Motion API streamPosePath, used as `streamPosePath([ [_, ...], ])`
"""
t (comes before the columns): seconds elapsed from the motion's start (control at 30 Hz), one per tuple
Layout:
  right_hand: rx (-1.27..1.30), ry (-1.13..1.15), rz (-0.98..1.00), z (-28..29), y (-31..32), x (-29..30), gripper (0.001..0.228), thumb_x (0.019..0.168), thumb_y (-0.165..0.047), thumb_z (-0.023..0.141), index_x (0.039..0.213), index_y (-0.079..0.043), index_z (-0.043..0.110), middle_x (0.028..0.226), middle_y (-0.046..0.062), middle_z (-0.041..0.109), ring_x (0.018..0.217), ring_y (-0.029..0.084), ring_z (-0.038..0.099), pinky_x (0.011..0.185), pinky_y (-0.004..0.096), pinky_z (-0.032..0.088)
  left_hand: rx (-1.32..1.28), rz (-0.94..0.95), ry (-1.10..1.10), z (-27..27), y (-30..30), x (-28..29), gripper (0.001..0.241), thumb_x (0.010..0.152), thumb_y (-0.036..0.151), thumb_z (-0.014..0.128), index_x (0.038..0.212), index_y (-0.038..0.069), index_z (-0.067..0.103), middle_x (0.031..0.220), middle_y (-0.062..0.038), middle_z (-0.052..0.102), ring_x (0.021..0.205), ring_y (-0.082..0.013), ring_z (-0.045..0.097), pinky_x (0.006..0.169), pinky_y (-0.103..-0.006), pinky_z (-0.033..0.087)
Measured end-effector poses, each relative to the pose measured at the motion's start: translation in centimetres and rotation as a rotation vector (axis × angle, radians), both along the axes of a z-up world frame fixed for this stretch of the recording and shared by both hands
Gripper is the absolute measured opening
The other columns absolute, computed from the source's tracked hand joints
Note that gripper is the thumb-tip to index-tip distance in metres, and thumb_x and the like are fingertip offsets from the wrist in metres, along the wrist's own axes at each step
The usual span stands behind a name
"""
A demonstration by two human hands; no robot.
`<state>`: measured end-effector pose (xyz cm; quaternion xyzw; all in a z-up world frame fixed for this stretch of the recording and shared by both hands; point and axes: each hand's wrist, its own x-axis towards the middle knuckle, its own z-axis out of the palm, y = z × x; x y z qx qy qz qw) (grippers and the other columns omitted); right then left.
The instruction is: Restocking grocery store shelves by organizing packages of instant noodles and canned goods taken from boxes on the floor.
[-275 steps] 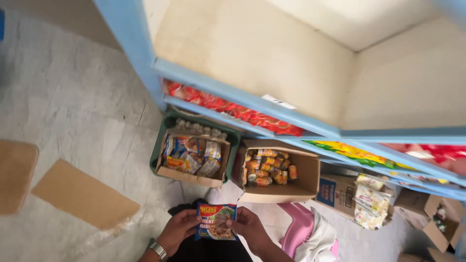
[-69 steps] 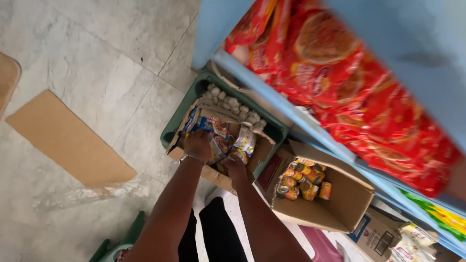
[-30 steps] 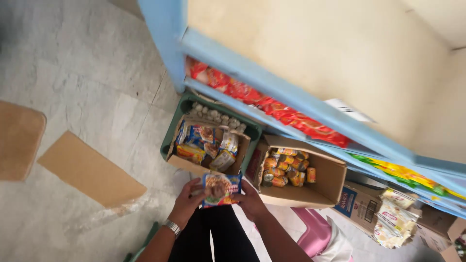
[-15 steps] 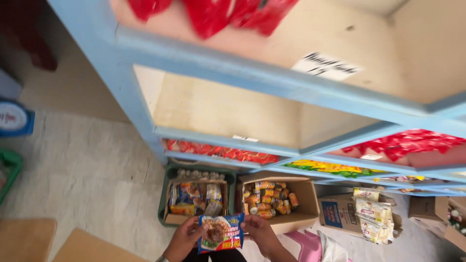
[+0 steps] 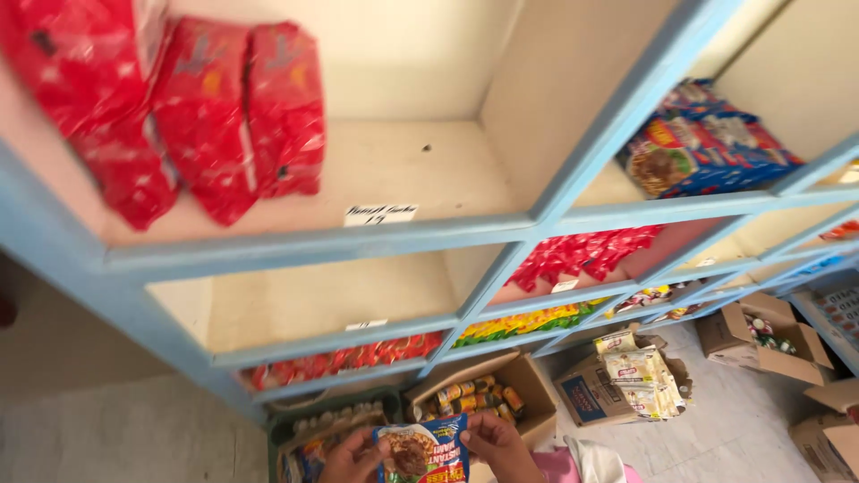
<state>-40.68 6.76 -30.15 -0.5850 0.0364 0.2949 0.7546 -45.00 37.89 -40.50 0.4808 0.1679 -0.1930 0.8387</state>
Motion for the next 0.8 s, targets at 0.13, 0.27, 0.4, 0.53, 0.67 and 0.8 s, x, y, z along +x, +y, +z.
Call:
streamPosePath([
  [0.13, -0.016, -0.153, -0.039, 1.2, -4.1, 2.0, 0.011, 0.095, -0.01, 0.071, 0.103, -0.006, 0.066, 0.087, 0.0, 0.072, 0.08, 0.009, 0.067, 0.073, 0.028, 0.056, 0.022, -0.2, -0.179, 1.5, -2.5, 3.3, 0.04, 0.085, 0.009, 0.078, 0.125, 0.011, 0.069, 0.103, -0.006, 0.079, 0.095, -0.0113, 0.074, 0.086, -0.0276, 0.061],
  [0.27, -0.067, -0.293, -0.074, 6.7, -8.9, 4.0, 0.01, 0.095, -0.009, 0.071, 0.104, -0.005, 0.068, 0.087, 0.001, 0.072, 0.081, 0.009, 0.067, 0.073, 0.027, 0.056, 0.117, -0.302, -0.286, 5.8, -6.0, 8.2, 0.027, 0.089, 0.011, 0.077, 0.113, 0.002, 0.069, 0.098, -0.007, 0.082, 0.09, -0.0114, 0.076, 0.08, -0.0283, 0.06],
  [0.4, -0.098, -0.357, -0.239, 11.0, -13.6, 6.4, 0.012, 0.093, -0.008, 0.07, 0.102, -0.003, 0.067, 0.088, 0.003, 0.073, 0.081, 0.012, 0.069, 0.071, 0.029, 0.057, 0.39, -0.326, -0.506, 21.2, -11.4, 11.6, 0.018, 0.094, 0.016, 0.076, 0.107, 0.003, 0.074, 0.083, -0.003, 0.076, 0.074, -0.008, 0.068, 0.064, -0.0231, 0.053],
  [0.53, -0.205, -0.527, -0.41, 12.7, -18.3, 9.8, 0.019, 0.092, -0.008, 0.069, 0.109, -0.001, 0.069, 0.091, 0.008, 0.076, 0.081, 0.013, 0.069, 0.074, 0.03, 0.057, 0.426, -0.222, -0.562, 33.1, -17.5, 15.3, 0.016, 0.09, 0.013, 0.074, 0.101, 0.002, 0.071, 0.082, -0.002, 0.074, 0.067, -0.0103, 0.074, 0.056, -0.0222, 0.059],
  [0.67, -0.226, -0.678, -0.554, 16.3, -20.8, 13.6, 0.019, 0.095, -0.007, 0.068, 0.113, 0.0, 0.068, 0.094, 0.011, 0.076, 0.082, 0.015, 0.069, 0.075, 0.03, 0.056, 0.317, -0.186, -0.799, 39.1, -22.5, 20.1, 0.014, 0.094, 0.008, 0.07, 0.104, -0.001, 0.072, 0.093, -0.005, 0.072, 0.081, -0.0095, 0.075, 0.069, -0.0225, 0.065],
  [0.8, -0.155, -0.894, -0.709, 23.0, -21.3, 17.9, 0.017, 0.097, -0.002, 0.064, 0.113, 0.001, 0.066, 0.108, 0.009, 0.073, 0.092, 0.013, 0.069, 0.084, 0.029, 0.057, 0.413, -0.068, -1.045, 42.7, -27.2, 25.6, 0.012, 0.095, 0.005, 0.068, 0.104, -0.002, 0.071, 0.106, -0.007, 0.069, 0.095, -0.0159, 0.076, 0.081, -0.0279, 0.063],
])
